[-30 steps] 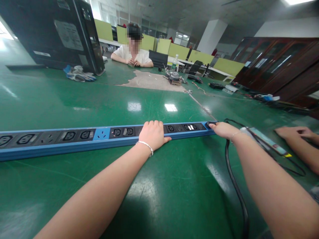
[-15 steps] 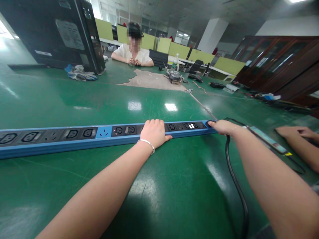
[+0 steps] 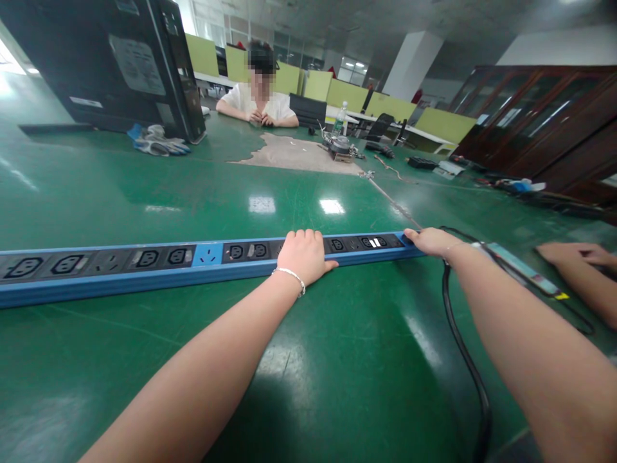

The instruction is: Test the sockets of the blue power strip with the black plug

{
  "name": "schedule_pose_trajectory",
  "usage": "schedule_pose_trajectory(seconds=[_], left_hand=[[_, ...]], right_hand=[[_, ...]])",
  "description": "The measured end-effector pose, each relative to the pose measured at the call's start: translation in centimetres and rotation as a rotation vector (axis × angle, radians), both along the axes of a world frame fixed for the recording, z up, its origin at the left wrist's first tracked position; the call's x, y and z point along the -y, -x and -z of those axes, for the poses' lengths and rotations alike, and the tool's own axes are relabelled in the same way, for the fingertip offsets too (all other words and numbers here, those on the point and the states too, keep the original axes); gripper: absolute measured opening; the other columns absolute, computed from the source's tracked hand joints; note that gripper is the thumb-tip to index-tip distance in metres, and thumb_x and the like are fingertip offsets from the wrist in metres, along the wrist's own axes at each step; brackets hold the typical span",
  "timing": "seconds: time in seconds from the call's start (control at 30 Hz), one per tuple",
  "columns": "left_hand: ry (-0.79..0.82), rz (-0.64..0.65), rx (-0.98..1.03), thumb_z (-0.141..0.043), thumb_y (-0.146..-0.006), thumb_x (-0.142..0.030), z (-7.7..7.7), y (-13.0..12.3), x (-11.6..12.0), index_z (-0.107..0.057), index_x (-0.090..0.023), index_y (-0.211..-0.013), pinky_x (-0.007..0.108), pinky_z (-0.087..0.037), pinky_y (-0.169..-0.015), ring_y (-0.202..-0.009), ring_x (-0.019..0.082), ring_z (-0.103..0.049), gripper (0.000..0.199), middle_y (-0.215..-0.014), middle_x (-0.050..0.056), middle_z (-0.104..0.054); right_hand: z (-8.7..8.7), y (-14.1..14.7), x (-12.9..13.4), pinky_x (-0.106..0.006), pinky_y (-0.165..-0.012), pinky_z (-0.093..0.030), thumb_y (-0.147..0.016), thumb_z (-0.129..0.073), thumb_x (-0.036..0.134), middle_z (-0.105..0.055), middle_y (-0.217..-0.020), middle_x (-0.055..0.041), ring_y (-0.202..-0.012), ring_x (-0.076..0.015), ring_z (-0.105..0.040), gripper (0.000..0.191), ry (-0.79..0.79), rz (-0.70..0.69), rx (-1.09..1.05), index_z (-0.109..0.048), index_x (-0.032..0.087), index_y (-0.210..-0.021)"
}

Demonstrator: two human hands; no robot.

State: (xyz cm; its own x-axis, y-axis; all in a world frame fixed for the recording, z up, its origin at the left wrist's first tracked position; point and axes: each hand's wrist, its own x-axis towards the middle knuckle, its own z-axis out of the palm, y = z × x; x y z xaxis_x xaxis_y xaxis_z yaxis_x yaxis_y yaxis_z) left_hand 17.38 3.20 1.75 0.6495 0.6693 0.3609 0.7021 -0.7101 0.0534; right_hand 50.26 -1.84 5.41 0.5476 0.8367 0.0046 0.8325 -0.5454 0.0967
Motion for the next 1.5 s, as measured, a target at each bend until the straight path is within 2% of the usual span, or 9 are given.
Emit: schedule_pose_trajectory(seconds=[0.2,0.5,0.7,0.77,0.83,0.97,1.1,1.23,1.5], left_hand=[[0.009,0.007,0.005,-0.051,-0.075,-0.068,0.0,0.0,-0.1,-0.055,-0.011,-0.098,0.036,-0.035,-0.075,-0.09,0.028,-0.055,0.062,-0.091,0.012,-0.061],[-0.015,0.002,0.021,-0.047,-0.077,-0.068,0.2,0.0,0.0,-0.056,-0.01,-0.097,0.036,-0.035,-0.074,-0.088,0.027,-0.055,0.062,-0.089,0.012,-0.06],[-0.022,0.001,0.024,-0.048,-0.076,-0.068,0.3,-0.2,-0.1,-0.056,-0.01,-0.095,0.036,-0.036,-0.073,-0.087,0.027,-0.056,0.062,-0.089,0.012,-0.06],[-0.025,0.001,0.025,-0.048,-0.076,-0.068,0.3,-0.2,-0.1,-0.056,-0.011,-0.095,0.036,-0.036,-0.074,-0.087,0.027,-0.056,0.061,-0.089,0.012,-0.061],[-0.027,-0.001,0.025,-0.048,-0.076,-0.068,0.4,-0.2,-0.2,-0.056,-0.011,-0.096,0.036,-0.036,-0.074,-0.087,0.027,-0.056,0.061,-0.089,0.011,-0.061],[-0.037,0.001,0.03,-0.048,-0.076,-0.069,0.5,-0.1,-0.2,-0.056,-0.011,-0.096,0.036,-0.036,-0.074,-0.087,0.027,-0.056,0.062,-0.09,0.011,-0.061],[-0.036,-0.001,0.031,-0.047,-0.076,-0.069,0.5,-0.1,-0.2,-0.056,-0.011,-0.096,0.036,-0.036,-0.074,-0.087,0.027,-0.056,0.062,-0.09,0.011,-0.062],[-0.03,-0.001,0.037,-0.048,-0.076,-0.069,0.4,-0.1,-0.1,-0.056,-0.011,-0.096,0.036,-0.036,-0.074,-0.087,0.027,-0.056,0.061,-0.09,0.011,-0.062],[-0.042,0.005,0.035,-0.048,-0.076,-0.068,0.4,-0.2,-0.2,-0.057,-0.011,-0.095,0.037,-0.037,-0.074,-0.086,0.027,-0.056,0.061,-0.088,0.011,-0.062]], right_hand=[[-0.2,1.9,0.8,-0.041,-0.087,-0.044,-0.088,-0.02,0.054,-0.06,-0.115,-0.0259,-0.105,-0.0322,-0.059,0.069,0.065,0.194,0.009,-0.062,0.003,-0.11],[-1.3,2.0,0.4,-0.038,-0.088,-0.043,-0.087,-0.025,0.054,-0.061,-0.114,-0.0242,-0.106,-0.0315,-0.058,0.066,0.127,0.154,-0.034,-0.064,0.003,-0.105],[-3.9,3.1,2.7,-0.037,-0.077,-0.046,-0.089,-0.02,0.053,-0.067,-0.096,-0.0219,-0.095,-0.0316,-0.061,0.063,-0.034,0.141,0.011,-0.067,0.011,-0.084],[-4.7,3.7,3.3,-0.035,-0.071,-0.046,-0.088,-0.022,0.053,-0.067,-0.087,-0.02,-0.088,-0.0306,-0.062,0.06,-0.049,0.132,-0.01,-0.066,0.013,-0.077],[-5.1,4.3,3.5,-0.032,-0.066,-0.045,-0.088,-0.023,0.052,-0.067,-0.079,-0.016,-0.08,-0.0271,-0.063,0.056,-0.038,0.13,-0.074,-0.064,0.014,-0.079],[-4.1,5.2,3.1,-0.029,-0.065,-0.043,-0.089,-0.025,0.045,-0.067,-0.083,-0.0113,-0.076,-0.0223,-0.062,0.047,-0.105,0.094,-0.093,-0.061,0.016,-0.093],[-2.6,6.0,2.2,-0.03,-0.071,-0.042,-0.089,-0.027,0.041,-0.066,-0.098,-0.0132,-0.089,-0.0239,-0.061,0.042,-0.087,0.021,-0.024,-0.06,0.017,-0.097],[-2.1,6.6,1.4,-0.033,-0.069,-0.042,-0.088,-0.027,0.043,-0.067,-0.098,-0.0135,-0.087,-0.0263,-0.062,0.042,-0.035,0.04,0.023,-0.056,0.02,-0.109],[-1.8,6.3,0.9,-0.032,-0.067,-0.042,-0.089,-0.025,0.043,-0.067,-0.092,-0.0123,-0.082,-0.0248,-0.063,0.04,0.04,0.01,0.066,-0.054,0.021,-0.106]])
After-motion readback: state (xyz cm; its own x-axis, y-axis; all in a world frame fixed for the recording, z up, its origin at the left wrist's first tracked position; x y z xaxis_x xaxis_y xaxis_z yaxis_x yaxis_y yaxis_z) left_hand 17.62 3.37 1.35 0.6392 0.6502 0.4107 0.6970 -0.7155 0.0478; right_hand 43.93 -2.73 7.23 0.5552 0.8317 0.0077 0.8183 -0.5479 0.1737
